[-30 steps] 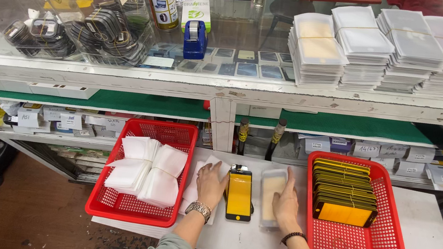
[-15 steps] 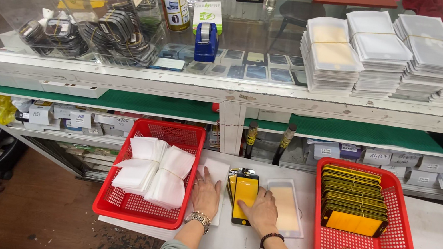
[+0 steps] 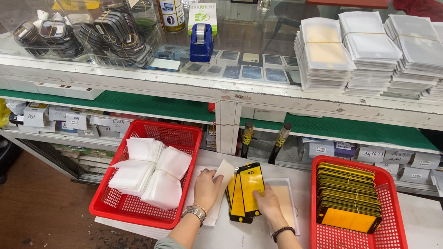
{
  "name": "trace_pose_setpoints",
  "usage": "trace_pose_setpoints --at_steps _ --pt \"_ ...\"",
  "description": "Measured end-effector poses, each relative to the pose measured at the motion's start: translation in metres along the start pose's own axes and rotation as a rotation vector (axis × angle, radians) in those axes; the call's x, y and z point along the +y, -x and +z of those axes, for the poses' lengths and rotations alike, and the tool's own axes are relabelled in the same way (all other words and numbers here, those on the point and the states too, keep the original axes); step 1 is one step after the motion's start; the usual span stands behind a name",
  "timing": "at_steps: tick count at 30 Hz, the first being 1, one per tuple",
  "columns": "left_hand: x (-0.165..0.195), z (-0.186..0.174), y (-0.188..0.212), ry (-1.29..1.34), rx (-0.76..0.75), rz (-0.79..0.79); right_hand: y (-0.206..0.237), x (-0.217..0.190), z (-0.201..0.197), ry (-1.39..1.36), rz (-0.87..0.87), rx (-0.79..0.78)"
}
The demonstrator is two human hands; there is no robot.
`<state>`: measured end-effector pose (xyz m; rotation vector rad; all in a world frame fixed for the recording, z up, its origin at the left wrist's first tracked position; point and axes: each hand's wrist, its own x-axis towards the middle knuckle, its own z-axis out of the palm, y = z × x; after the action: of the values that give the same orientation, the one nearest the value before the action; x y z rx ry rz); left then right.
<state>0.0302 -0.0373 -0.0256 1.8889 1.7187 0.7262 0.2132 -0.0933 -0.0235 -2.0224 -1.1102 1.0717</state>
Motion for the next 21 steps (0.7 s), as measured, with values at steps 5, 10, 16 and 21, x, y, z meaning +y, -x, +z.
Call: trace_pose_setpoints --at_steps 5,10,16,21 --pt "-0.005 -0.001 -0.008 0.282 0.016 -0.118 0.0 0.008 0.001 0.053 -0.017 -0.017" --pt "-0.001 -0.01 -0.01 0.528 -0.09 -0.149 0.0 0.011 -0.003 0.186 -0.189 0.123" --pt "0.008 -0.008 -0.004 0.807 -0.307 -0.102 -0.015 -0.018 -0.043 -0.927 -0.345 0.187" --pt "0.013 0.012 0.001 0.847 -0.336 -0.001 -0.015 -0.03 -0.053 -1.196 -0.334 0.078"
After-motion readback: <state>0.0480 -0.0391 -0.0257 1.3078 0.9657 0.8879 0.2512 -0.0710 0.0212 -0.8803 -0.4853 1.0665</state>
